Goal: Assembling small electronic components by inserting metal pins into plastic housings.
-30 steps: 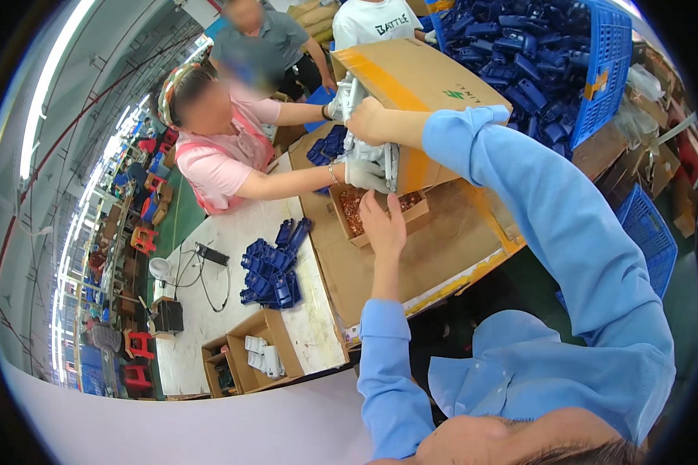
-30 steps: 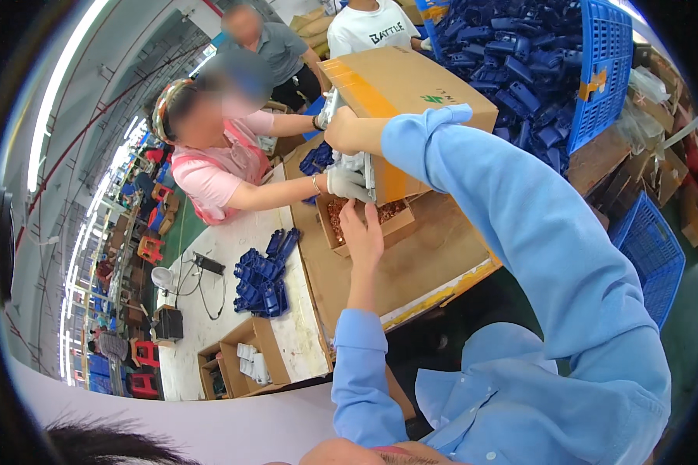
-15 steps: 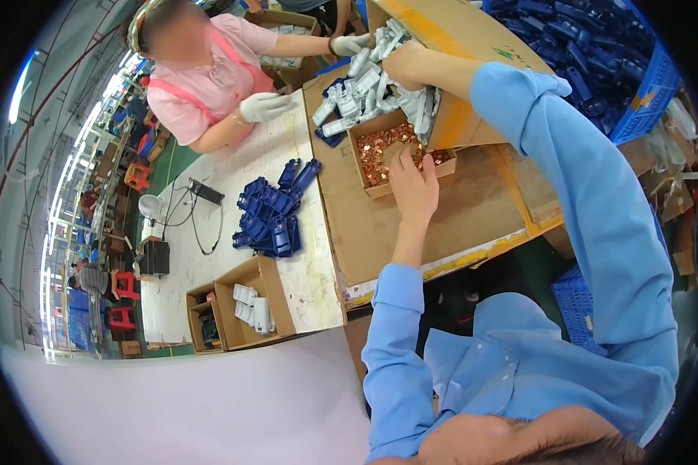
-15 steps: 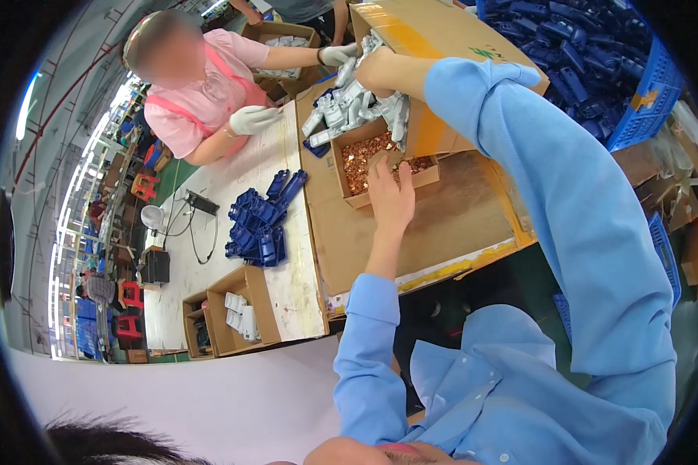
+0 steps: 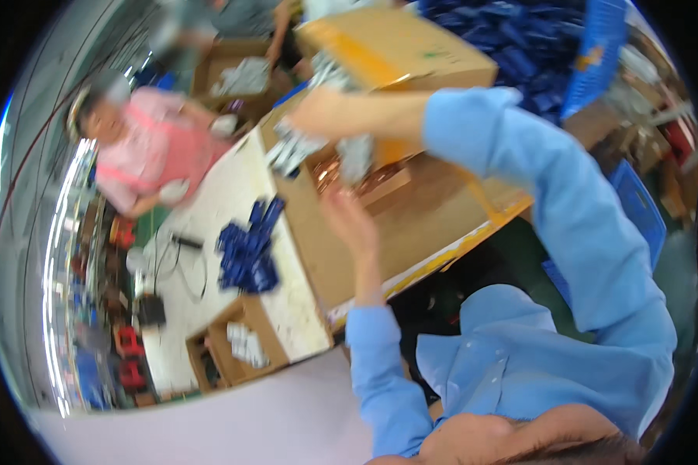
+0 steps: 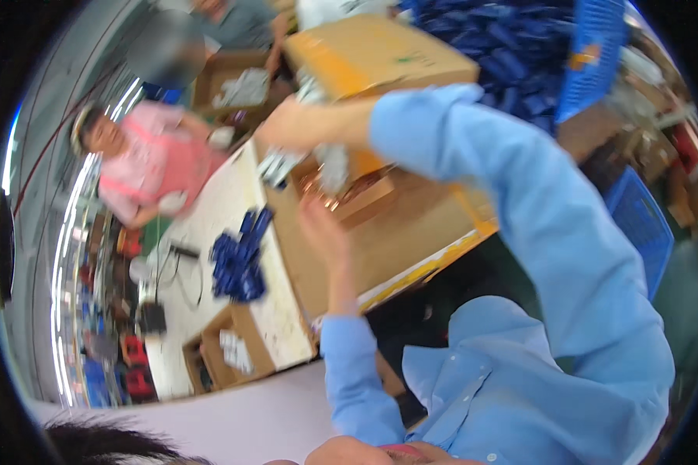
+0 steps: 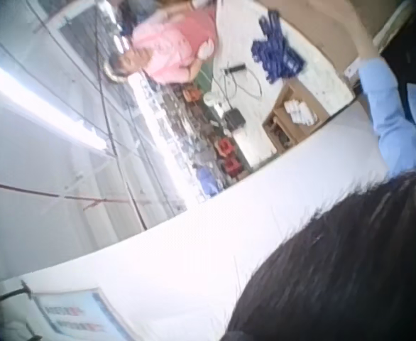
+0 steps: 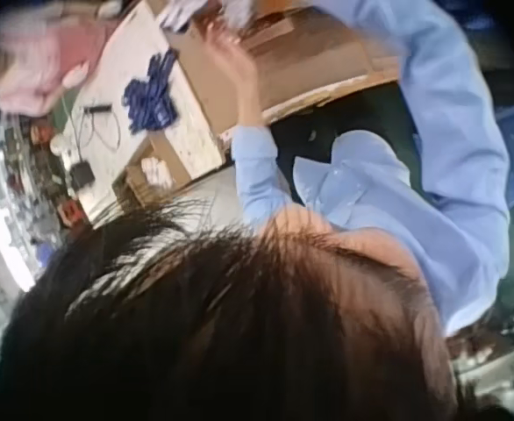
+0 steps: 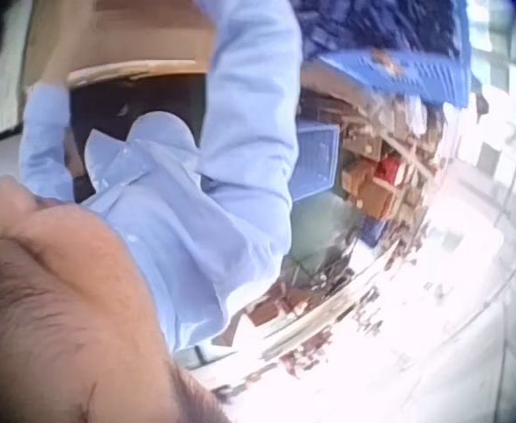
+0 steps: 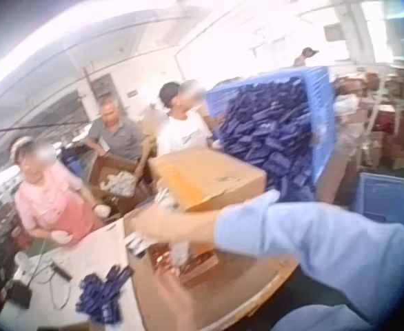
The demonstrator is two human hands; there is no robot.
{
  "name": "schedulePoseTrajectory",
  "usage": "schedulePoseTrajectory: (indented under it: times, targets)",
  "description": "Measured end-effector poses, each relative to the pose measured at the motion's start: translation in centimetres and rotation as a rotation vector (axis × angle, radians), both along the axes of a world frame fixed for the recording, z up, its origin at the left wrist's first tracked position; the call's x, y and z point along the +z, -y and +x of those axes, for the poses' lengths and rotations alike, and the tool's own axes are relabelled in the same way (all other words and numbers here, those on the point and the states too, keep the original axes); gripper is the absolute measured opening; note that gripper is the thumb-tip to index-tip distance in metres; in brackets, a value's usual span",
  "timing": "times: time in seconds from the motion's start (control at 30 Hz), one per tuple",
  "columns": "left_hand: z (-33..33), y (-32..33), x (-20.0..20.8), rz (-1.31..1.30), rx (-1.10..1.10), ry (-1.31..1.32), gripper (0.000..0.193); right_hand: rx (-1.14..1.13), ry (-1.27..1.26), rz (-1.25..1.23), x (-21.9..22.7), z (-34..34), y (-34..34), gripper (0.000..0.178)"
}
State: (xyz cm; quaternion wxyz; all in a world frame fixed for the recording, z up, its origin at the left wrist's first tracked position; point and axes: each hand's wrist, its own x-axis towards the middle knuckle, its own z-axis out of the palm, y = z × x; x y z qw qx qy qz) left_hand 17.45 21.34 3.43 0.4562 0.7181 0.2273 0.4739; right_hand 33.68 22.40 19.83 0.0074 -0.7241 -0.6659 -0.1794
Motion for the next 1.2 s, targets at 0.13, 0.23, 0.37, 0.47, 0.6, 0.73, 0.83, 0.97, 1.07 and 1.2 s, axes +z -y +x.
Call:
schedulePoseTrajectory:
  times: [0.13,0.23,0.37,0.47,0.6,0.73,0.83,0.97,1.07,1.2]
  targets:
    - [-2.8,-0.7,0.4,-0.219,0.056,-0.027,0.046,0.106,0.053,0.266,-2.3,-1.4,-0.9,0.015]
    - [-5.5,0.5,0.4,-0.256,0.035,-0.016,0.049,0.181,-0.103,0.245,-3.6,-5.5,-0.1,0.025]
    - [-7.7,0.4,-3.2,-0.126,0.071,-0.08,0.052,0.197,-0.447,0.216,-7.8,-10.3,5.2,0.027]
    - [-10.2,1.8,-3.4,-0.477,0.015,0.123,0.06,0.213,-0.853,0.101,-12.4,-11.7,8.9,0.04]
    - [-10.8,1.4,-8.6,-0.373,0.23,-0.106,0.047,0.053,-1.212,0.221,-19.7,-12.9,11.8,0.05]
    - [-10.9,2.4,-8.1,-0.335,0.097,-0.265,0.045,-0.064,-1.203,0.266,-22.6,-12.8,13.7,0.043]
    - [-13.9,-0.5,-9.9,-0.065,0.157,-0.315,0.032,-0.011,-1.122,0.351,-22.7,-15.4,12.8,0.042]
    - [-14.9,-1.0,-8.6,-0.167,0.211,-0.396,0.033,-0.049,-1.025,0.452,-23.5,-16.1,12.2,0.046]
    - [-15.5,-1.8,-7.4,-0.203,0.23,-0.339,0.031,-0.081,-0.954,0.474,-23.1,-15.6,10.9,0.047]
    - [-16.1,-1.8,-5.9,-0.52,0.15,-0.17,0.022,-0.073,-0.933,0.475,-22.5,-14.7,9.4,0.049]
